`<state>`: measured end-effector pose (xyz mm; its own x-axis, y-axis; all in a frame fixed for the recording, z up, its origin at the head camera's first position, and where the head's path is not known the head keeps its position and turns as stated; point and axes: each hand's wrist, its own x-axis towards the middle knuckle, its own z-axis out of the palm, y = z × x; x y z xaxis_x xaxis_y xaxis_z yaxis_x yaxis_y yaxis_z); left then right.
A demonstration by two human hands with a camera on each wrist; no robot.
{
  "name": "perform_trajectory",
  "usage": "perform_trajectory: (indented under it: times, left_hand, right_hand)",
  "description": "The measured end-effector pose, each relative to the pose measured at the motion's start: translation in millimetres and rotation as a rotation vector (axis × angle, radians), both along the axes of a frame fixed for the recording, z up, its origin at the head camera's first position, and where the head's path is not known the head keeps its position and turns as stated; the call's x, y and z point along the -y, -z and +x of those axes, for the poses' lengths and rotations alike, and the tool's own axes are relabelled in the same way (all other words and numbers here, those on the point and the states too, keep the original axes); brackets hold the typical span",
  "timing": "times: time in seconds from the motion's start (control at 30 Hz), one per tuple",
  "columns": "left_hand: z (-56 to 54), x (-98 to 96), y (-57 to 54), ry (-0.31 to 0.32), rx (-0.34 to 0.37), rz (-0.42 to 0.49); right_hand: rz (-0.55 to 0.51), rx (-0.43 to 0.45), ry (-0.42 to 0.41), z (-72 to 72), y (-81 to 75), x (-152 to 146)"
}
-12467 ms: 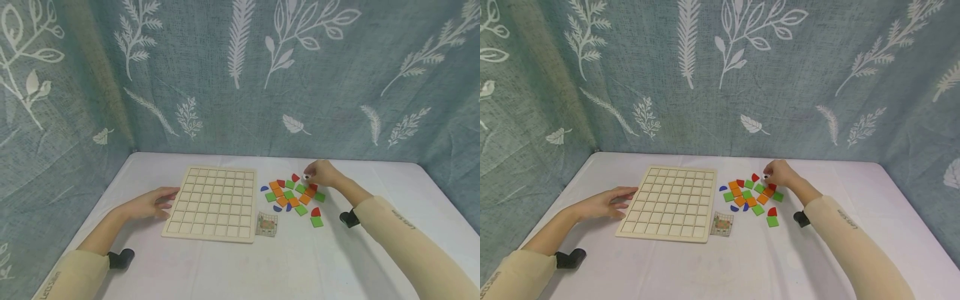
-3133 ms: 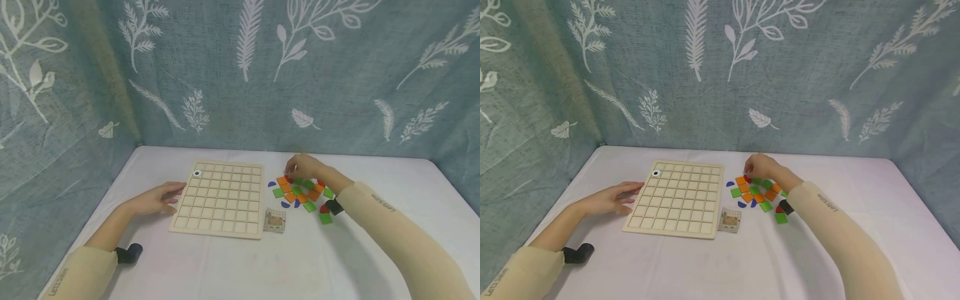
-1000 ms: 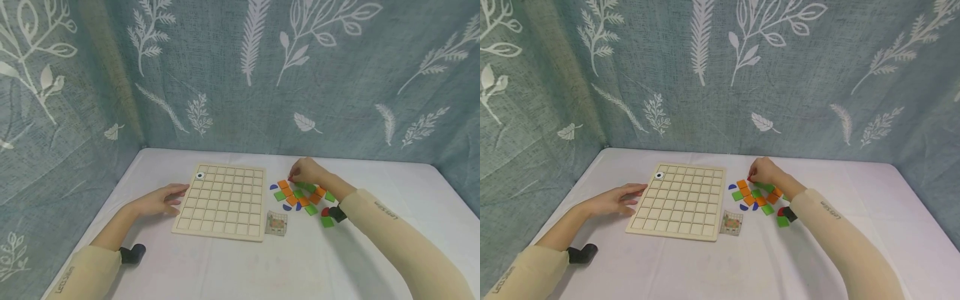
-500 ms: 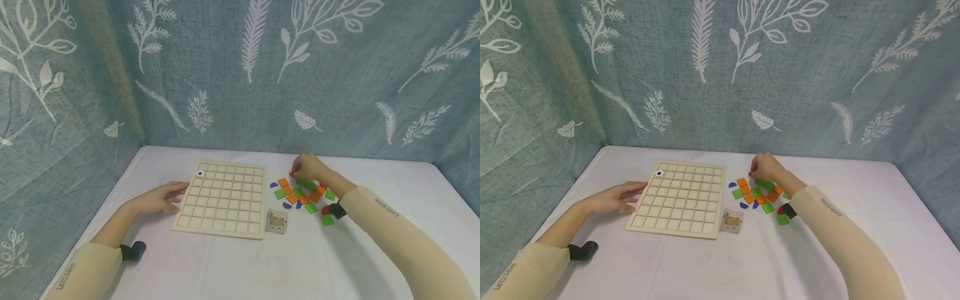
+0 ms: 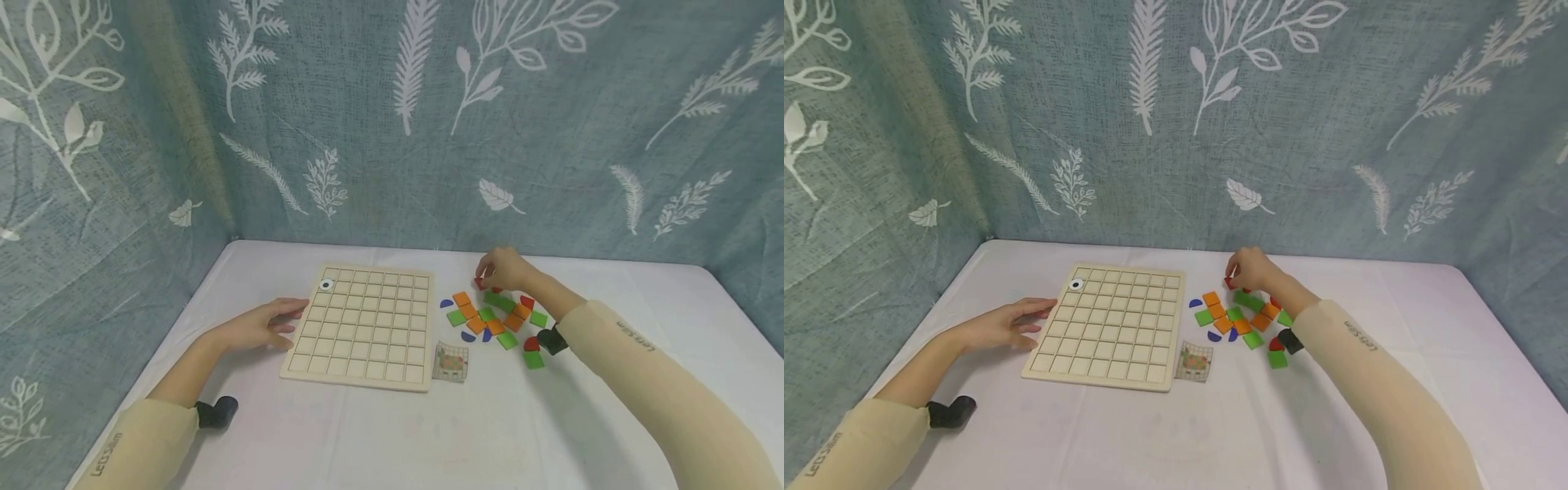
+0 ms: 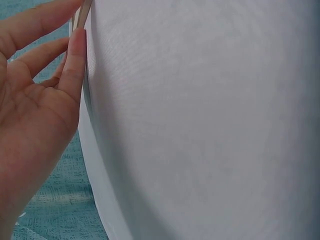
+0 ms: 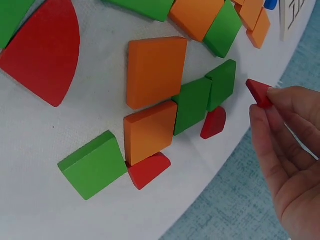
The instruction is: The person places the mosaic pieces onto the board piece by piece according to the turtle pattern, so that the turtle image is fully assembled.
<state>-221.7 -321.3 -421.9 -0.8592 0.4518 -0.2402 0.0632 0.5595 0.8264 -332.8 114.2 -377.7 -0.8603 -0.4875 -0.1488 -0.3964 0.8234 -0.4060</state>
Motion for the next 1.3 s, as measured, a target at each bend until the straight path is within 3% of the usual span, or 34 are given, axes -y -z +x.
perform_trajectory:
  times: [0.8, 1.3]
  left_hand:
    - [4.7, 12.5, -3.7, 0.052, 0.017, 0.001]
    - [2.0, 8.8, -4.6, 0.041, 0.022, 0.009]
  right_hand:
    - [-0.011, 0.052, 0.072, 24.3, -3.5, 18.3]
    - [-0.037, 0.041, 0.085, 14.2, -3.1, 31.8]
